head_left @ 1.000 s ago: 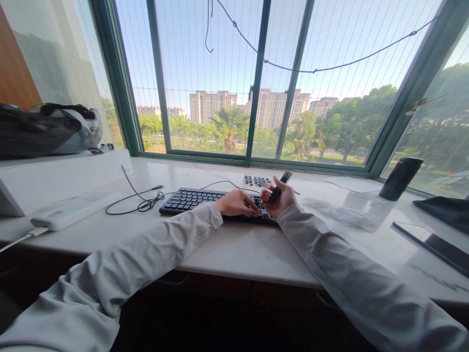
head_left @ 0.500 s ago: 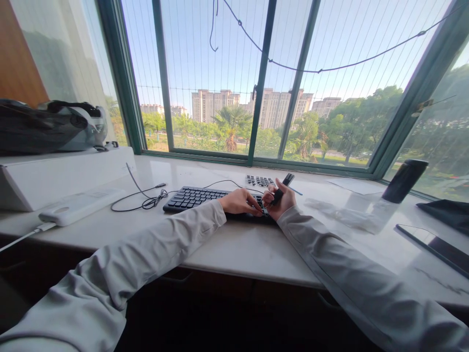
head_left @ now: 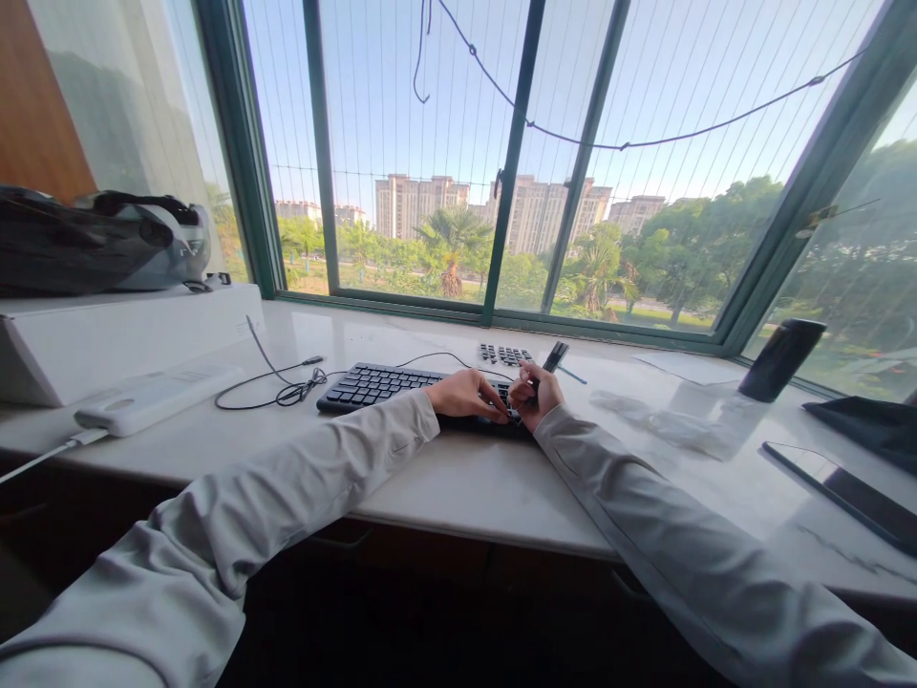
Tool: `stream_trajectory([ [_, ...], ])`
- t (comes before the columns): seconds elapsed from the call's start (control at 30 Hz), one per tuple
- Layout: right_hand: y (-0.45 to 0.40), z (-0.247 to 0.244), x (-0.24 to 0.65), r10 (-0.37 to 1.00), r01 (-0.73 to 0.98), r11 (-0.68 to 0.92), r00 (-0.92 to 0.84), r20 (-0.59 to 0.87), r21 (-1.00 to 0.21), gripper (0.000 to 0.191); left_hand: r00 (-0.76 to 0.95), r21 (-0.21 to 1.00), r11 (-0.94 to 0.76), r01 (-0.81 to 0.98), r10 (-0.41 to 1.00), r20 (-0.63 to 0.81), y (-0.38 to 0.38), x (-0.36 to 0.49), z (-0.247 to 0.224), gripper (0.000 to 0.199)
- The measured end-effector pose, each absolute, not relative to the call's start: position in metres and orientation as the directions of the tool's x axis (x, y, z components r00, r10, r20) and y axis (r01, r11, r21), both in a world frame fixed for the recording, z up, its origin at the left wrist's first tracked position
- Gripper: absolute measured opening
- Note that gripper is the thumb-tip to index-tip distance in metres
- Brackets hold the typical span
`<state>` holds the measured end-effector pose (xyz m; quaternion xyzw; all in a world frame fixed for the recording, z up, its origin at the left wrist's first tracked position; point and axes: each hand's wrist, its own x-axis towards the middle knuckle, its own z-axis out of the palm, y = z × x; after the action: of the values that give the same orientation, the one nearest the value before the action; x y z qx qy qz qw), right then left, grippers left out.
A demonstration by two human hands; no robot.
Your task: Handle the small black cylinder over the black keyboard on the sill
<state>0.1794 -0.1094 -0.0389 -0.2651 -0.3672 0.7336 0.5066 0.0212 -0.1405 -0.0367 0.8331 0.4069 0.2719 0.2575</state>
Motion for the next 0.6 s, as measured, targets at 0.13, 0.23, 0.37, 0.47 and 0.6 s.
stream_trajectory([
  [0.13,-0.11,-0.037,0.183,0.916,-0.573,-0.292,-0.397,-0.053,-0.766,0.032,0.505,0.646,-0.525,0.554,0.829,0.24,-0.14,0.02,-0.038,0.046],
  [0.23,-0.112,-0.038,0.181,0.924,-0.577,-0.269,-0.38,-0.038,-0.771,0.032,0.494,0.644,-0.522,0.559,0.834,0.247,-0.14,0.02,-0.038,0.044],
  [0.37,-0.113,-0.041,0.175,0.945,-0.557,-0.167,-0.326,0.029,-0.813,0.033,0.487,0.65,-0.517,0.557,0.837,0.248,-0.141,0.021,-0.038,0.043],
  [0.47,-0.113,-0.043,0.171,0.966,-0.557,-0.134,-0.257,0.017,-0.82,0.034,0.492,0.65,-0.52,0.554,0.834,0.249,-0.14,0.021,-0.039,0.044],
  [0.6,-0.112,-0.042,0.171,0.977,-0.623,-0.148,-0.214,-0.014,-0.768,0.037,0.503,0.648,-0.526,0.551,0.829,0.245,-0.14,0.021,-0.038,0.047],
])
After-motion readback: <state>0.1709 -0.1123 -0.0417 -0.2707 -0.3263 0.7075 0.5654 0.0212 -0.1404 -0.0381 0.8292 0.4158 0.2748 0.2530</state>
